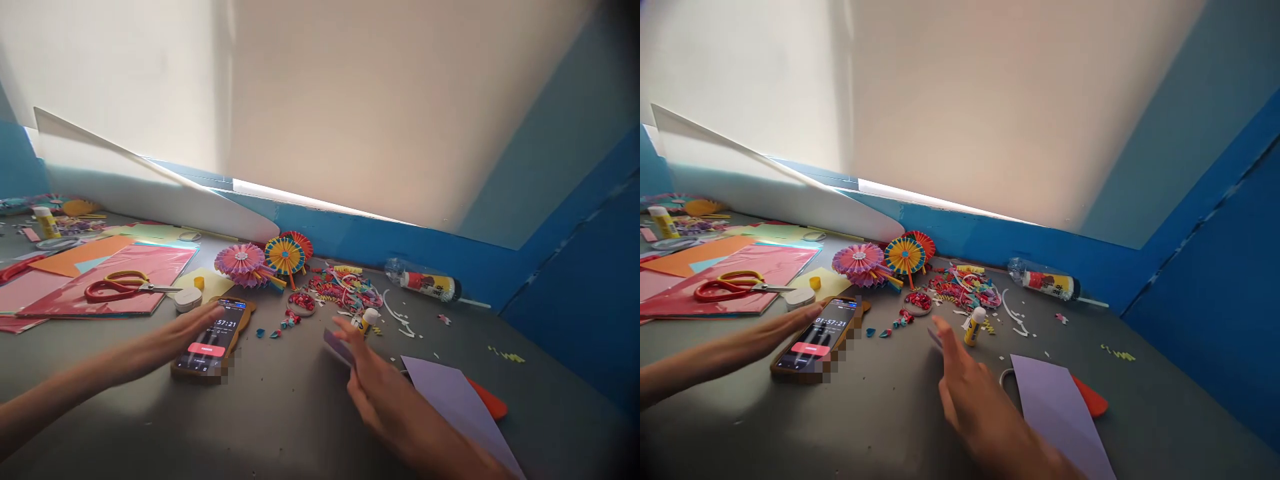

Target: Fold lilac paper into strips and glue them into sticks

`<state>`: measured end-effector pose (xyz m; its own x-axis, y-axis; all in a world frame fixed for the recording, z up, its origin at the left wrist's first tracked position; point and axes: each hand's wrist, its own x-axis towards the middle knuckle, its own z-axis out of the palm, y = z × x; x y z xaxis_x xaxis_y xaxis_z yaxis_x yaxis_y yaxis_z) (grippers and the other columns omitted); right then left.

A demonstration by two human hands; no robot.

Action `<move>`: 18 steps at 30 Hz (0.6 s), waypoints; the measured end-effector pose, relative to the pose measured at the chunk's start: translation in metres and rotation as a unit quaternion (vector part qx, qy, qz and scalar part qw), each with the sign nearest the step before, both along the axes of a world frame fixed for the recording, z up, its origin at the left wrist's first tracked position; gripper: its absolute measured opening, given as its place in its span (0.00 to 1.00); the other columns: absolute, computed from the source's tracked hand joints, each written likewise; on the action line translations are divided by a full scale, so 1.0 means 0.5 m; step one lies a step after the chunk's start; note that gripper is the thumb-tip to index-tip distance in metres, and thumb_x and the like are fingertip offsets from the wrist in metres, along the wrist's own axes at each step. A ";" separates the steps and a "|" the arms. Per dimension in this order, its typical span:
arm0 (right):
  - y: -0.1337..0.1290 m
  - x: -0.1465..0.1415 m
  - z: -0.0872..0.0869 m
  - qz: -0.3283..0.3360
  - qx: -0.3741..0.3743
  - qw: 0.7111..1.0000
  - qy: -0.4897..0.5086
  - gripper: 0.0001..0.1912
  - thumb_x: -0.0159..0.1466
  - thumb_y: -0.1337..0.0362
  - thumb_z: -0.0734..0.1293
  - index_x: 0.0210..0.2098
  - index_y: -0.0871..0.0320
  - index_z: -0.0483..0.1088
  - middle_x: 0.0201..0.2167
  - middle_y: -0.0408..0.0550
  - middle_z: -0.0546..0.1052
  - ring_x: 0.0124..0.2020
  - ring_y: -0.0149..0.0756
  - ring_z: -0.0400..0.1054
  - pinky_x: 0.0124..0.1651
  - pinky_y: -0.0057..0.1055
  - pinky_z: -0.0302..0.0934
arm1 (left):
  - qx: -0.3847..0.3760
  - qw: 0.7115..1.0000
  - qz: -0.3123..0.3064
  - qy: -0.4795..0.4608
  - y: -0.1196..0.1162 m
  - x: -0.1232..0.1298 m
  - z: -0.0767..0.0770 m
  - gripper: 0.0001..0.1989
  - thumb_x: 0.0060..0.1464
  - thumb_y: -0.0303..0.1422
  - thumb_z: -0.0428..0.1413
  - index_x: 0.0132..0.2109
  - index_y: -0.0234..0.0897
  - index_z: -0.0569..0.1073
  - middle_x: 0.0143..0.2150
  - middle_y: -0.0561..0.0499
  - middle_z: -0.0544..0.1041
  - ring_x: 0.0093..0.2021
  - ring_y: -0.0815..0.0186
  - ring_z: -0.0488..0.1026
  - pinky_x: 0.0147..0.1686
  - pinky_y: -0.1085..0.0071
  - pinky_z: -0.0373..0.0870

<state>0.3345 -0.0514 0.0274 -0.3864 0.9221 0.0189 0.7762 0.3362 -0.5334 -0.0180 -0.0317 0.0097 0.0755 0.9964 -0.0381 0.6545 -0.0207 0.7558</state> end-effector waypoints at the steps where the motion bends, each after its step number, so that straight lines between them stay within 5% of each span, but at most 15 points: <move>1: -0.003 -0.004 0.023 -0.020 0.007 0.998 0.055 0.38 0.61 0.73 0.59 0.67 0.48 0.42 0.55 0.56 0.70 0.46 0.45 0.73 0.48 0.43 0.66 | -0.008 1.000 -0.011 -0.001 -0.011 0.029 0.013 0.38 0.52 0.57 0.52 0.66 0.50 0.57 0.69 0.54 0.52 0.68 0.44 0.48 0.64 0.51 0.51; 4: -0.005 -0.015 0.075 -0.036 -0.046 0.962 0.267 0.30 0.63 0.63 0.62 0.63 0.45 0.50 0.55 0.52 0.70 0.51 0.44 0.70 0.48 0.40 0.67 | 0.018 0.985 -0.127 -0.112 -0.021 0.126 0.034 0.44 0.50 0.48 0.61 0.68 0.52 0.48 0.71 0.52 0.49 0.69 0.49 0.48 0.64 0.55 0.52; 7: 0.011 -0.015 0.070 -0.032 -0.167 0.903 0.394 0.26 0.64 0.60 0.62 0.60 0.46 0.54 0.56 0.52 0.69 0.44 0.43 0.74 0.40 0.38 0.70 | -0.060 0.925 -0.224 -0.301 0.005 0.209 0.021 0.39 0.54 0.42 0.60 0.67 0.46 0.51 0.61 0.42 0.68 0.58 0.52 0.69 0.54 0.56 0.67; 10: 0.040 0.004 0.024 -0.029 -0.176 0.917 0.357 0.22 0.64 0.60 0.63 0.57 0.52 0.60 0.52 0.54 0.72 0.44 0.43 0.73 0.42 0.37 0.69 | -0.112 0.892 -0.276 -0.339 0.041 0.263 -0.023 0.25 0.56 0.41 0.59 0.58 0.36 0.68 0.47 0.41 0.78 0.46 0.54 0.76 0.44 0.60 0.73; 14: 0.067 0.041 -0.020 0.057 -0.174 0.944 0.274 0.18 0.64 0.56 0.64 0.51 0.57 0.70 0.46 0.52 0.76 0.48 0.44 0.71 0.48 0.38 0.67 | -0.140 0.858 -0.331 -0.367 0.058 0.295 -0.087 0.22 0.52 0.40 0.62 0.51 0.35 0.71 0.44 0.44 0.78 0.45 0.57 0.75 0.42 0.65 0.71; 18: 0.073 0.061 -0.031 0.105 -0.195 0.939 0.265 0.18 0.64 0.59 0.64 0.53 0.54 0.70 0.49 0.48 0.76 0.50 0.41 0.70 0.52 0.38 0.64 | -0.166 0.877 -0.260 -0.368 0.044 0.299 -0.096 0.22 0.57 0.46 0.56 0.53 0.39 0.68 0.43 0.48 0.76 0.43 0.58 0.74 0.40 0.67 0.70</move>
